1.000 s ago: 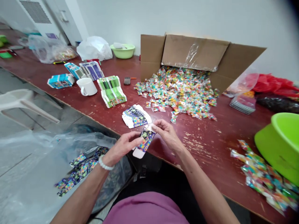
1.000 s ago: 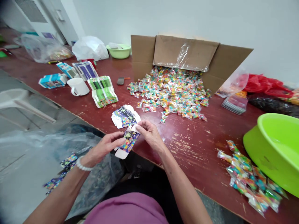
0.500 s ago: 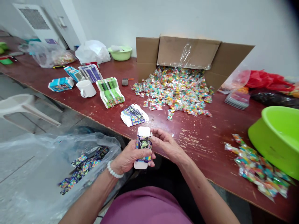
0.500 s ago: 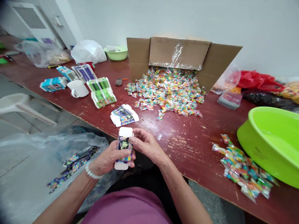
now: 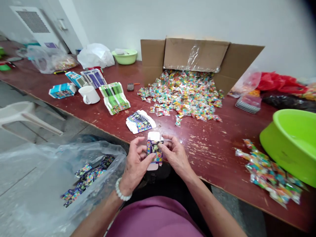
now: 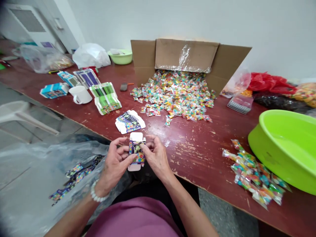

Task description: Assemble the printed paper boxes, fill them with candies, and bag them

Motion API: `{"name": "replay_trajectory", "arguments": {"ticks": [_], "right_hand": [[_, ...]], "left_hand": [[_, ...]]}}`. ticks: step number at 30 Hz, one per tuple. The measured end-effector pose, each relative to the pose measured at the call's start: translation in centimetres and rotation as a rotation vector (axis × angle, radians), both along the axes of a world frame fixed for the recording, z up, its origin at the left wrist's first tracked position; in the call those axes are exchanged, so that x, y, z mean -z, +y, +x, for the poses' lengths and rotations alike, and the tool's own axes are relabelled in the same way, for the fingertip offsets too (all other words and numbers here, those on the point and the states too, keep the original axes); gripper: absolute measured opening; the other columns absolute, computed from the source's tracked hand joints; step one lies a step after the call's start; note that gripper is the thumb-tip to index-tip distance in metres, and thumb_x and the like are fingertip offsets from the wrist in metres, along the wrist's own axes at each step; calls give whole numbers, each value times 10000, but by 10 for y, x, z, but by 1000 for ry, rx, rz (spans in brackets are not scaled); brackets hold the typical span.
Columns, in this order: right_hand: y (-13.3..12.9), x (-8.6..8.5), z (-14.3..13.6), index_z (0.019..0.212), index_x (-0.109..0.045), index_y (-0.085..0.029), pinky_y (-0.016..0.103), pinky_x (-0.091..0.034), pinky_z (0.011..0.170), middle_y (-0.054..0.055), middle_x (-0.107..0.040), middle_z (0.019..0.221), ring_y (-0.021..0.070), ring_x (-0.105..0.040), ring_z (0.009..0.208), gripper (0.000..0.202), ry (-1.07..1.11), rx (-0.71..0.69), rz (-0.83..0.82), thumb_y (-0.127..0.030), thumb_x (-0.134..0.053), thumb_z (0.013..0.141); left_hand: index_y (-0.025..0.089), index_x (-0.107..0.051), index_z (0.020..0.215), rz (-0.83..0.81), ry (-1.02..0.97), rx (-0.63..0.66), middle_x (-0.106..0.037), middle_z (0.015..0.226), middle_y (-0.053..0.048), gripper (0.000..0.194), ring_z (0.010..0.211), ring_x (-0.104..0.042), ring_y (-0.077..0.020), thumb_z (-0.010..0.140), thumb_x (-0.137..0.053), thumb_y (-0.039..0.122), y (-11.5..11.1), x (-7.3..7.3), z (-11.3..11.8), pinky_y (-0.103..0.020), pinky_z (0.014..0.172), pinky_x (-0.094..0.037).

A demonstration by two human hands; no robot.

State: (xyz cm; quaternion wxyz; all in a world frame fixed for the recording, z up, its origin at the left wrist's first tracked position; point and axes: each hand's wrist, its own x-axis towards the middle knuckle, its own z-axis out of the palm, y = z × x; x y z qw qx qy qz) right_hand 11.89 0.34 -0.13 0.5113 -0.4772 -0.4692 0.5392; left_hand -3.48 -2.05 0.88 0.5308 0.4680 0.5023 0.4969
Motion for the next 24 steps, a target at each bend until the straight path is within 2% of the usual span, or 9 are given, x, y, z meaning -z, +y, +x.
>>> {"name": "replay_trajectory", "arguments": {"ticks": [3, 7, 10, 13, 15, 17, 19, 21, 24], "right_hand": [[-4, 2, -5, 1120, -567, -231, 226, -465, 558, -40, -622, 725, 125, -569, 604, 390, 64, 11, 0, -390, -718, 797], [-8, 1, -7, 937, -665, -200, 231, -475, 625, -10, -653, 785, 123, -582, 678, 260, 154, -16, 0, -407, -732, 795], [-6, 1, -2, 793, -675, -174, 218, -459, 614, -10, -652, 753, 107, -563, 654, 281, 217, -38, -114, -434, -775, 751], [-1, 4, 6, 712, -654, -157, 196, -429, 563, -27, -619, 657, 81, -527, 575, 323, 268, -119, -252, -423, -834, 681], [3, 5, 10, 719, -648, -159, 190, -420, 544, -34, -617, 641, 75, -525, 550, 330, 293, -163, -297, -385, -872, 632], [6, 5, 12, 835, -670, -183, 191, -424, 539, -35, -645, 697, 82, -546, 559, 361, 310, -193, -292, -342, -895, 601], [7, 3, 13, 913, -685, -197, 198, -428, 548, -25, -666, 745, 90, -562, 579, 386, 286, -241, -248, -338, -888, 617], [7, 0, 12, 882, -704, -179, 217, -439, 574, -3, -676, 741, 105, -575, 607, 325, 218, -282, -181, -376, -853, 671], [5, -1, 10, 796, -703, -175, 247, -454, 601, 19, -689, 739, 135, -595, 647, 275, 148, -243, -66, -428, -795, 738]], "left_hand": [[272, -409, 1382, 34, 93, 29, -657, 1017, -12, 630, 747, -668, -119, 817, -687, 265, -4, 1, -1, -237, 689, -560], [243, -521, 1285, 0, 58, 86, -655, 1015, -21, 508, 741, -652, -129, 806, -687, 270, -2, 2, -6, -247, 679, -556], [198, -589, 1123, -48, -30, 127, -664, 905, -22, 382, 733, -633, -142, 777, -721, 294, 0, 2, -9, -240, 648, -541], [185, -605, 1052, -112, -55, 170, -668, 855, -23, 315, 738, -614, -142, 789, -721, 314, 1, 0, -11, -229, 645, -518], [186, -613, 1038, -125, -49, 213, -674, 876, -26, 276, 764, -614, -146, 813, -701, 320, 0, -1, -12, -233, 676, -512], [188, -625, 1020, -106, -31, 239, -678, 910, -28, 244, 796, -619, -150, 826, -692, 319, 0, -1, -13, -236, 709, -507], [196, -609, 1042, -73, -35, 230, -680, 933, -27, 263, 818, -628, -152, 821, -703, 303, 0, -1, -13, -238, 735, -505], [226, -536, 1143, -72, -94, 192, -675, 915, -12, 401, 807, -639, -153, 799, -735, 283, 0, -1, -13, -251, 734, -516], [267, -409, 1264, -189, -244, 161, -655, 902, 3, 589, 784, -665, -163, 789, -756, 303, -1, -1, -12, -268, 694, -539]]}}
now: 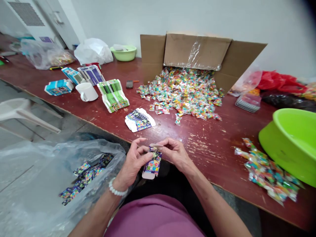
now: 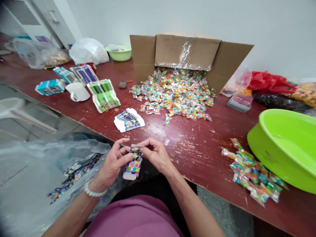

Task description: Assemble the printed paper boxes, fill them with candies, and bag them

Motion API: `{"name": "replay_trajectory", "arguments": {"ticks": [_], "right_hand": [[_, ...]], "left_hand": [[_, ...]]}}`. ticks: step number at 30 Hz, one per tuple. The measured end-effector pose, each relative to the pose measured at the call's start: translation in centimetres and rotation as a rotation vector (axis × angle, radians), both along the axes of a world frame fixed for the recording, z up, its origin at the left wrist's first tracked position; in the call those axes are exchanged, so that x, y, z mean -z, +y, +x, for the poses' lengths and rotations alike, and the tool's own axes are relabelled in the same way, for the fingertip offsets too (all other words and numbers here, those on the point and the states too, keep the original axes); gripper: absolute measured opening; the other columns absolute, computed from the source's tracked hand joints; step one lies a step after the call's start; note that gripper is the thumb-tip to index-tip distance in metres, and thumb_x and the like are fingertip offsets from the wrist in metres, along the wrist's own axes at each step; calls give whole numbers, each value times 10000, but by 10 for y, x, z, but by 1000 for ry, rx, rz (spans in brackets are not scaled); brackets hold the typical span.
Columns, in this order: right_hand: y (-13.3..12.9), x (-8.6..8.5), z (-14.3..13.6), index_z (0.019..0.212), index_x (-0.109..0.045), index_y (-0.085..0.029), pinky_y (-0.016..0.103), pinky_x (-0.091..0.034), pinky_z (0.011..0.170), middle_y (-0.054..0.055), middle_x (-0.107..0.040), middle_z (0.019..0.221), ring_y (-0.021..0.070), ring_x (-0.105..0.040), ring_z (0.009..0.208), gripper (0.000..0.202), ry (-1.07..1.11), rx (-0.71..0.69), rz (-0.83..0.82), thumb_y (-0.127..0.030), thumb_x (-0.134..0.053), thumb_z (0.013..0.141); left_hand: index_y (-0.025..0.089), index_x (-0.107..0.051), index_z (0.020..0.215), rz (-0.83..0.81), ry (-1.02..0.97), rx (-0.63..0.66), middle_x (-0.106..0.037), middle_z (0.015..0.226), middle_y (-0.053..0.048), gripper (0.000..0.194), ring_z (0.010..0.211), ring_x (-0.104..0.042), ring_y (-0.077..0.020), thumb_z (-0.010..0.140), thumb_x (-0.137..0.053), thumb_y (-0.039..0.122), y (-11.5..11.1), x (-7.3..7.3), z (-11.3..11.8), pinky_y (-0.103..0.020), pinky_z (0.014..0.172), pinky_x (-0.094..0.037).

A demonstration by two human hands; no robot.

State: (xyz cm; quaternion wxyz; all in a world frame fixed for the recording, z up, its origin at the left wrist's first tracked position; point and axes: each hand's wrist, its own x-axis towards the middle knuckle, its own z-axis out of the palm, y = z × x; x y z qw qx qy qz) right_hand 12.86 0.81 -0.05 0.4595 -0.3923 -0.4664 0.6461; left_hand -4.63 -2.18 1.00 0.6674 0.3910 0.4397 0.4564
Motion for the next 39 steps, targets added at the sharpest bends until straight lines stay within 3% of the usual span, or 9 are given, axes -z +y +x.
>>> {"name": "replay_trajectory", "arguments": {"ticks": [4, 7, 11, 16, 21, 25, 33, 36, 39], "right_hand": [[-2, 2, 1, 862, -714, -202, 266, -464, 624, 17, -684, 784, 136, -585, 648, 210, -159, -19, 166, -410, -710, 829], [-2, 2, 3, 851, -713, -197, 285, -483, 703, 43, -701, 897, 148, -609, 740, 196, -253, -76, 262, -384, -659, 878], [3, 1, 1, 767, -645, -185, 284, -510, 635, 49, -726, 1022, 104, -598, 600, 238, -51, -150, 69, -402, -732, 810], [9, 1, -4, 823, -683, -177, 265, -488, 502, 35, -738, 827, 125, -609, 515, 257, 30, -169, -78, -380, -805, 724], [9, -2, -5, 750, -689, -170, 273, -493, 491, 47, -739, 826, 136, -613, 526, 258, 31, -84, -110, -391, -814, 699], [5, -11, -3, 737, -661, -186, 278, -496, 531, 46, -728, 979, 115, -591, 548, 256, 39, -164, -1, -420, -760, 765], [1, 0, -1, 915, -700, -227, 323, -484, 818, 54, -675, 972, 193, -629, 893, 124, -370, -95, 418, -323, -622, 900], [38, 9, 17, 971, -696, -222, 323, -490, 786, 52, -695, 967, 199, -640, 863, 202, -502, -62, 396, -351, -543, 938], [88, 20, 44, 1157, -650, -179, 386, -435, 941, 124, -643, 1221, 272, -572, 1109, 301, -942, 230, 468, -281, -607, 877]], "left_hand": [[241, -425, 1334, -219, -142, 182, -660, 902, -54, 531, 602, -678, -180, 897, -576, 503, -2, 2, 4, -283, 534, -536], [235, -417, 1384, -278, -173, 144, -659, 790, -49, 577, 488, -632, -162, 921, -480, 573, -2, 6, 8, -250, 436, -493], [234, -456, 1385, -304, -159, 132, -650, 724, -34, 629, 448, -604, -143, 913, -413, 648, 1, 7, 13, -224, 403, -470], [176, -549, 1299, -194, -61, 141, -666, 717, -46, 691, 421, -583, -128, 868, -440, 705, 4, 5, 13, -204, 378, -438], [118, -608, 1218, -124, 29, 154, -664, 685, -69, 770, 419, -577, -133, 835, -422, 759, 5, 5, 9, -210, 380, -435], [138, -552, 1320, -121, 47, 131, -662, 692, -55, 790, 429, -582, -126, 829, -456, 748, 5, 4, 8, -206, 396, -448], [240, -494, 1358, -172, 30, 30, -631, 766, -6, 677, 463, -587, -121, 836, -538, 669, 8, 10, 18, -212, 397, -457], [267, -496, 1293, -249, -60, -3, -637, 828, -6, 566, 609, -639, -151, 834, -614, 577, 4, 17, 21, -248, 491, -526], [237, -532, 1194, -323, -191, 26, -680, 908, -40, 443, 755, -663, -165, 836, -672, 457, -6, 29, 22, -278, 666, -552]]}}
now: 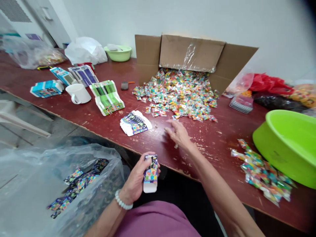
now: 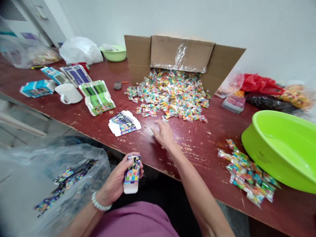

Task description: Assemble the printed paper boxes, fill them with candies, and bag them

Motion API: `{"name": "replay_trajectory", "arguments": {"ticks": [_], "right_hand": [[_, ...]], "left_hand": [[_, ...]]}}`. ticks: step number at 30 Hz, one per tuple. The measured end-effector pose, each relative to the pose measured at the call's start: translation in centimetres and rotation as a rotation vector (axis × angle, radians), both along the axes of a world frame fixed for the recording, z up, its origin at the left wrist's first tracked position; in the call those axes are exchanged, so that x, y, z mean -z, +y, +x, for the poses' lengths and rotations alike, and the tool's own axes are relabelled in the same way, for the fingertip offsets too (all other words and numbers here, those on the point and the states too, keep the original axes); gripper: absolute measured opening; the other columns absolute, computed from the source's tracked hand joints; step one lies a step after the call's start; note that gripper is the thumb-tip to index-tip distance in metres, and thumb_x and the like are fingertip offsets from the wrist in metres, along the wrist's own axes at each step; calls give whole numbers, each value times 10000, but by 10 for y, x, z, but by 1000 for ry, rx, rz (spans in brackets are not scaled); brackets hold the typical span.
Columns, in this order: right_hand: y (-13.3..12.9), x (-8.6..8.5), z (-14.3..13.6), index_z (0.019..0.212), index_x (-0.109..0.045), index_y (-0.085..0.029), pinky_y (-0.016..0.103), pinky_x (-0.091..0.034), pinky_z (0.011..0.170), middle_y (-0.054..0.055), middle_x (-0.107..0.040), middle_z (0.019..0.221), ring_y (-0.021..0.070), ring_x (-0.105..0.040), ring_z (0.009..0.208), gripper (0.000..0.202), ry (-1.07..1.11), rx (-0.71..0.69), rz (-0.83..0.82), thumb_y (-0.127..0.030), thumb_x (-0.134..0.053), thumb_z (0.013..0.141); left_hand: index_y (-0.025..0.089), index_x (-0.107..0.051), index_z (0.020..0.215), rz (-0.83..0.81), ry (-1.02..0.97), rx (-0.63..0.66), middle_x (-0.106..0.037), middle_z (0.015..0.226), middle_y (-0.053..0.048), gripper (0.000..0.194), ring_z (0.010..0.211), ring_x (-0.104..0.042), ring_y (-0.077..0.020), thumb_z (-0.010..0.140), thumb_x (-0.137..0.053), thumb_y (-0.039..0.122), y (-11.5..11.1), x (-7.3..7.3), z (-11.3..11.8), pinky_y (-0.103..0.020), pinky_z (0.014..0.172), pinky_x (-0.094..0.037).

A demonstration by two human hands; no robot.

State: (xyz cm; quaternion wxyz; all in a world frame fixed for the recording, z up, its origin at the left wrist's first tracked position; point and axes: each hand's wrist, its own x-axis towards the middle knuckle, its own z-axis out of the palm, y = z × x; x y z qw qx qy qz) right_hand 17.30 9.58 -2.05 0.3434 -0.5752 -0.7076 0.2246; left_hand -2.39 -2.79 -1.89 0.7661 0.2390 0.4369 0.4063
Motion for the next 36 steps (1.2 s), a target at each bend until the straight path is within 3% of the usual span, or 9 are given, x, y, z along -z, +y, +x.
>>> {"name": "replay_trajectory", "arguments": {"ticks": [4, 7, 11, 15, 17, 20, 24, 30, 36], "right_hand": [[39, 19, 23, 1167, -636, -110, 471, -340, 1037, 208, -567, 1335, 353, -462, 1228, 382, -175, 119, -9, -184, -663, 793], [44, 30, 29, 1050, -667, -119, 465, -349, 1023, 207, -640, 1199, 327, -511, 1160, 247, -142, 160, -14, -120, -529, 846], [38, 29, 34, 1004, -650, -113, 448, -428, 935, 182, -692, 1015, 291, -609, 998, 235, -8, 253, -36, -161, -452, 887], [6, 16, 27, 1081, -604, -144, 329, -519, 662, 82, -712, 855, 206, -663, 722, 291, 210, 209, -119, -353, -541, 889], [-22, 7, 15, 1042, -614, -161, 275, -498, 573, 46, -705, 786, 169, -647, 630, 340, 466, 70, -238, -414, -658, 820], [-62, -5, -8, 988, -634, -177, 247, -485, 587, 18, -697, 762, 138, -636, 626, 353, 779, -125, -406, -397, -766, 746], [-90, -15, -29, 967, -638, -190, 253, -495, 624, 6, -699, 814, 126, -633, 650, 225, 718, -261, -383, -318, -712, 798], [-96, -28, -35, 1087, -631, -230, 264, -488, 658, 4, -709, 915, 140, -639, 715, 269, 382, -349, -189, -195, -657, 822], [-87, -34, -31, 1063, -631, -206, 311, -480, 813, 50, -684, 1032, 168, -615, 883, 229, 662, -125, -184, -338, -625, 877]], "left_hand": [[183, -598, 1062, -77, 10, 67, -690, 1065, -99, 386, 786, -638, -155, 772, -765, 376, -15, 23, -10, -273, 695, -524], [162, -614, 939, -59, 95, 205, -680, 917, -53, 395, 720, -610, -136, 652, -853, 291, -18, 39, -30, -243, 647, -498], [162, -642, 918, 19, 338, 505, -612, 714, 18, 456, 616, -572, -127, 541, -882, 253, -9, 48, -65, -200, 526, -445], [142, -672, 826, 23, 468, 773, -662, 718, -19, 389, 593, -596, -144, 523, -882, 265, 8, 40, -88, -220, 521, -454], [140, -642, 822, 57, 437, 699, -674, 730, -25, 379, 590, -607, -138, 571, -870, 310, 14, 33, -89, -216, 526, -455], [153, -561, 863, 127, 336, 442, -683, 788, -28, 385, 602, -642, -138, 667, -828, 349, 18, 21, -79, -201, 522, -452], [173, -498, 869, 153, 193, 318, -658, 821, -11, 423, 633, -675, -166, 665, -837, 320, 14, 6, -57, -236, 547, -500], [182, -516, 1068, 223, 117, 481, -660, 978, -49, 469, 665, -678, -147, 702, -799, 255, 8, -8, -34, -234, 592, -509], [178, -528, 1146, 262, 111, 344, -644, 911, -26, 502, 614, -627, -109, 707, -764, 231, 8, -13, -22, -200, 559, -451]]}}
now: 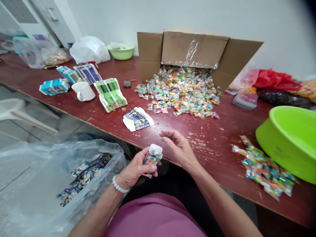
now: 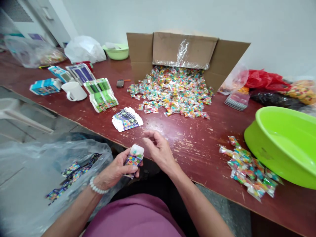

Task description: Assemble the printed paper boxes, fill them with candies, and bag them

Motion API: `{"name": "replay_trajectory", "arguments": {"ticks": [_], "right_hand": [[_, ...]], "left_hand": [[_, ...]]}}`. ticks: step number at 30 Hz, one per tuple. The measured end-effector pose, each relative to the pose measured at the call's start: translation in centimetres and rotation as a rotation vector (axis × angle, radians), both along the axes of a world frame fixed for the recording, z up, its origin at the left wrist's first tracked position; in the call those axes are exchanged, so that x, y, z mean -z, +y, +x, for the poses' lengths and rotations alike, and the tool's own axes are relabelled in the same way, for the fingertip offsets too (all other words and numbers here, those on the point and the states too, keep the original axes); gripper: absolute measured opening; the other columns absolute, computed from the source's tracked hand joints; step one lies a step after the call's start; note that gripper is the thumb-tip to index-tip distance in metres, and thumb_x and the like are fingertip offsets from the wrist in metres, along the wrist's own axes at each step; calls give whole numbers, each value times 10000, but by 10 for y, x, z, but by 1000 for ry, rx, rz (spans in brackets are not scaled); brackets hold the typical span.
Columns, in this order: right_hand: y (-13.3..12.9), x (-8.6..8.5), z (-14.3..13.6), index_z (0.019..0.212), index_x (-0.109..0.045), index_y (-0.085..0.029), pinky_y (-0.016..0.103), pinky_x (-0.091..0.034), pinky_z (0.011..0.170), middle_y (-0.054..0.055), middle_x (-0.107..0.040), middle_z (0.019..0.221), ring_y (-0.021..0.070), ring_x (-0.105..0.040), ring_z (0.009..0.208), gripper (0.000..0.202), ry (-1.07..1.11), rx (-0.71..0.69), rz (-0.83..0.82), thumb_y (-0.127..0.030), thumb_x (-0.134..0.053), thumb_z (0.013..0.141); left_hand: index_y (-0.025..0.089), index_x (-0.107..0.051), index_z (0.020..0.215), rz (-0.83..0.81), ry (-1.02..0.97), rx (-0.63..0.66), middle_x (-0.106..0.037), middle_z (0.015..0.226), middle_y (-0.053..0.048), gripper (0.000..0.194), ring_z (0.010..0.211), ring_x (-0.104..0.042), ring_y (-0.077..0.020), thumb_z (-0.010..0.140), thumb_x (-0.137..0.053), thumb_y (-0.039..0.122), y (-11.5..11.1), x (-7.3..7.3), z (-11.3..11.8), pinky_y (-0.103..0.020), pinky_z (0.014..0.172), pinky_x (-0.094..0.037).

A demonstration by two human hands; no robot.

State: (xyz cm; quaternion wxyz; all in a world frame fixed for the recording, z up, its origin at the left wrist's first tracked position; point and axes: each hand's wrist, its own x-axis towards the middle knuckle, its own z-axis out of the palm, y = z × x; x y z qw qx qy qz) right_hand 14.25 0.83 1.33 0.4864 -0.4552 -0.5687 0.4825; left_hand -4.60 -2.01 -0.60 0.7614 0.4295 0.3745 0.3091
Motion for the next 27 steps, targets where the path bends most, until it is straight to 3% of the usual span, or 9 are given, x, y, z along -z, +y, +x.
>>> {"name": "replay_trajectory", "arguments": {"ticks": [2, 5, 10, 12, 17, 20, 22, 25, 27], "right_hand": [[3, 1, 3, 1030, -638, -195, 303, -473, 800, 48, -687, 1001, 159, -606, 851, 265, 109, -2, -123, -385, -667, 847], [2, 3, 4, 1019, -648, -201, 274, -473, 737, 33, -682, 970, 136, -595, 785, 340, 253, -114, -282, -408, -757, 772], [-7, 7, 0, 1030, -669, -221, 241, -485, 720, 14, -672, 962, 128, -613, 814, 356, 384, -262, -374, -380, -806, 742], [-9, 11, -3, 1027, -679, -214, 212, -474, 671, 15, -678, 976, 113, -605, 782, 344, 383, -288, -375, -355, -810, 742], [-16, 21, -19, 996, -677, -207, 206, -464, 532, 13, -677, 890, 127, -597, 688, 379, 426, -242, -411, -340, -846, 685], [-20, 21, -24, 803, -691, -195, 224, -452, 478, 17, -665, 837, 116, -568, 581, 224, 311, -104, -218, -391, -787, 755], [-21, 18, -22, 785, -714, -210, 256, -502, 566, 33, -689, 862, 141, -616, 643, 167, 121, -26, 26, -371, -727, 828], [-21, 14, -15, 893, -745, -240, 295, -531, 761, 53, -736, 925, 185, -680, 843, 129, -130, -88, 325, -317, -642, 906], [-22, 13, -12, 926, -743, -235, 294, -533, 776, 64, -742, 987, 185, -688, 875, 155, -185, -165, 356, -306, -606, 927]], "left_hand": [[173, -558, 1095, 75, 58, -63, -647, 867, -13, 453, 626, -596, -93, 693, -766, 196, 0, -1, 1, -192, 583, -451], [159, -602, 1015, 151, 110, -109, -651, 817, -17, 362, 647, -580, -102, 699, -766, 222, -1, -4, 3, -197, 605, -464], [114, -617, 1050, -120, -107, -207, -683, 786, -87, 467, 569, -610, -162, 834, -562, 524, -2, -7, 9, -273, 532, -503], [102, -627, 1028, -171, -128, -232, -687, 757, -93, 448, 531, -610, -168, 828, -566, 499, -3, -7, 12, -273, 491, -500], [127, -631, 950, -107, -131, -281, -661, 641, -49, 341, 455, -600, -166, 795, -634, 431, -6, -3, 19, -248, 411, -478], [139, -614, 930, -157, -174, -280, -668, 653, -49, 323, 451, -620, -173, 836, -620, 448, -6, -2, 19, -248, 414, -489], [152, -588, 904, -253, -235, -238, -680, 672, -58, 368, 456, -639, -184, 860, -593, 517, -5, -3, 18, -253, 413, -499], [167, -560, 888, -381, -323, -184, -683, 660, -57, 445, 448, -651, -207, 869, -535, 610, -2, -5, 16, -278, 397, -515], [161, -562, 885, -412, -337, -192, -674, 637, -46, 389, 439, -648, -204, 894, -533, 549, 0, -5, 16, -280, 392, -519]]}}
